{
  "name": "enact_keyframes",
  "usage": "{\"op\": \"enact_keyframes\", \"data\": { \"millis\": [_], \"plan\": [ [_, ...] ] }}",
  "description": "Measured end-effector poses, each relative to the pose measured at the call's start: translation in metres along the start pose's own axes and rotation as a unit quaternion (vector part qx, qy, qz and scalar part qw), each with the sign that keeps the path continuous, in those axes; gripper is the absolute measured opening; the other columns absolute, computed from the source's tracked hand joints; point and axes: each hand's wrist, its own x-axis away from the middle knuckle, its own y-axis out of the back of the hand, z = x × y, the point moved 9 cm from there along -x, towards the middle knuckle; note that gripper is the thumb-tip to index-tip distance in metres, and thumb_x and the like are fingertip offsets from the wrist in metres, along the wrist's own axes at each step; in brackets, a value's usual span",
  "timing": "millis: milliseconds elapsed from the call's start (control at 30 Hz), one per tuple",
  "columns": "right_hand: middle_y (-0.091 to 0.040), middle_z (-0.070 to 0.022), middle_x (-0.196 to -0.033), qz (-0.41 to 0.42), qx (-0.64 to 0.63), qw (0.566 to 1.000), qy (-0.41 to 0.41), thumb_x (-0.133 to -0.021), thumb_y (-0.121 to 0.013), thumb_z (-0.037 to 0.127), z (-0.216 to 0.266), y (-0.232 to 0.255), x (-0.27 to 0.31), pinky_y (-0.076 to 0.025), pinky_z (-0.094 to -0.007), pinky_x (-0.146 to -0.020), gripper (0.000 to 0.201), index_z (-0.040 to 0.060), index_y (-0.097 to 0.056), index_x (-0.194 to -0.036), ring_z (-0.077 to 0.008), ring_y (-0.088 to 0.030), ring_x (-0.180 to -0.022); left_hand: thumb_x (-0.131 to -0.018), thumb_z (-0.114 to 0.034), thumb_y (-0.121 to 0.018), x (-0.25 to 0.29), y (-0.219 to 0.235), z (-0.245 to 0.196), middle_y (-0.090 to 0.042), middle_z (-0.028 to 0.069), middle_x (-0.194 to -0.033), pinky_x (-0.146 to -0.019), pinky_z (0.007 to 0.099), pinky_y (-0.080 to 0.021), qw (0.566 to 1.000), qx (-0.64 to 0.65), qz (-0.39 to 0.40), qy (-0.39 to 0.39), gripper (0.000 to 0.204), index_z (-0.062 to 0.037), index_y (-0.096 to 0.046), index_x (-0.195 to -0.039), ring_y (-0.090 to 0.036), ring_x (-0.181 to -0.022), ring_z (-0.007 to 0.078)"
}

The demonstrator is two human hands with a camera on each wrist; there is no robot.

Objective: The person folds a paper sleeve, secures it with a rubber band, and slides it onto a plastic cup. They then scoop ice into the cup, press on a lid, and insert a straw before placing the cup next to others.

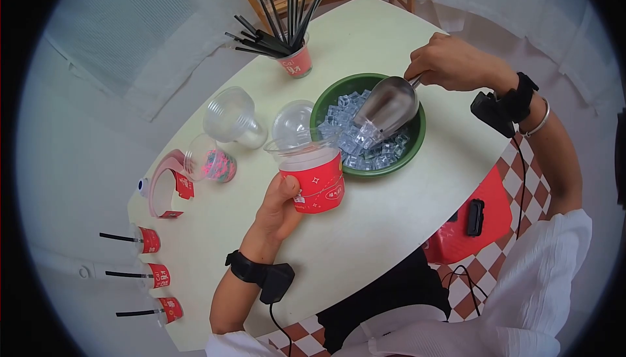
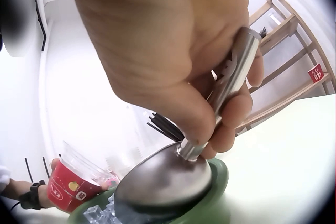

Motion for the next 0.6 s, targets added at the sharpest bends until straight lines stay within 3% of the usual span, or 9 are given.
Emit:
{"op": "enact_keyframes", "data": {
  "millis": [100,200,300,500,600],
  "plan": [
    [-0.064,-0.0048,-0.083,-0.003,-0.012,1.000,0.008,-0.079,-0.059,0.007,0.002,0.003,0.000,-0.037,-0.0369,-0.088,0.022,0.0105,-0.069,-0.099,-0.0202,-0.059,-0.078,-0.074,-0.046,-0.073,-0.001,-0.001,-0.001,-0.050,0.0147,-0.127,-0.099,0.0370,-0.041,1.000,-0.006,-0.003,-0.004,0.086,0.0024,-0.033,-0.134,-0.051,-0.116,0.0235],
    [-0.063,-0.0048,-0.081,-0.059,-0.029,0.997,0.034,-0.079,-0.060,0.007,0.001,0.004,0.005,-0.035,-0.0362,-0.088,0.023,0.0110,-0.069,-0.099,-0.0198,-0.058,-0.078,-0.074,-0.046,-0.073,0.000,0.000,-0.001,-0.049,0.0148,-0.127,-0.099,0.0368,-0.041,1.000,-0.007,-0.004,-0.004,0.087,0.0024,-0.033,-0.134,-0.051,-0.116,0.0235],
    [-0.063,-0.0045,-0.081,-0.084,-0.016,0.996,0.007,-0.078,-0.061,0.006,0.004,0.004,0.009,-0.036,-0.0364,-0.088,0.024,0.0117,-0.069,-0.100,-0.0195,-0.058,-0.078,-0.074,-0.045,-0.073,-0.001,0.001,-0.001,-0.049,0.0140,-0.128,-0.100,0.0379,-0.041,1.000,-0.001,0.004,-0.006,0.086,0.0008,-0.033,-0.135,-0.050,-0.117,0.0237],
    [-0.063,-0.0034,-0.084,-0.057,-0.052,0.997,-0.023,-0.077,-0.063,0.005,0.001,0.002,0.016,-0.036,-0.0359,-0.085,0.026,0.0122,-0.069,-0.101,-0.0197,-0.059,-0.080,-0.076,-0.043,-0.072,-0.002,0.005,0.000,-0.048,0.0126,-0.130,-0.100,0.0407,-0.040,1.000,0.012,0.016,-0.008,0.082,-0.0025,-0.033,-0.136,-0.049,-0.118,0.0245],
    [-0.063,-0.0031,-0.083,-0.093,-0.018,0.995,0.001,-0.078,-0.064,0.006,0.008,-0.004,0.015,-0.038,-0.0360,-0.082,0.025,0.0126,-0.069,-0.102,-0.0197,-0.059,-0.079,-0.076,-0.043,-0.072,-0.003,0.005,0.001,-0.048,0.0126,-0.130,-0.100,0.0405,-0.041,1.000,0.016,0.022,-0.007,0.082,-0.0024,-0.033,-0.136,-0.049,-0.118,0.0242]
  ]
}}
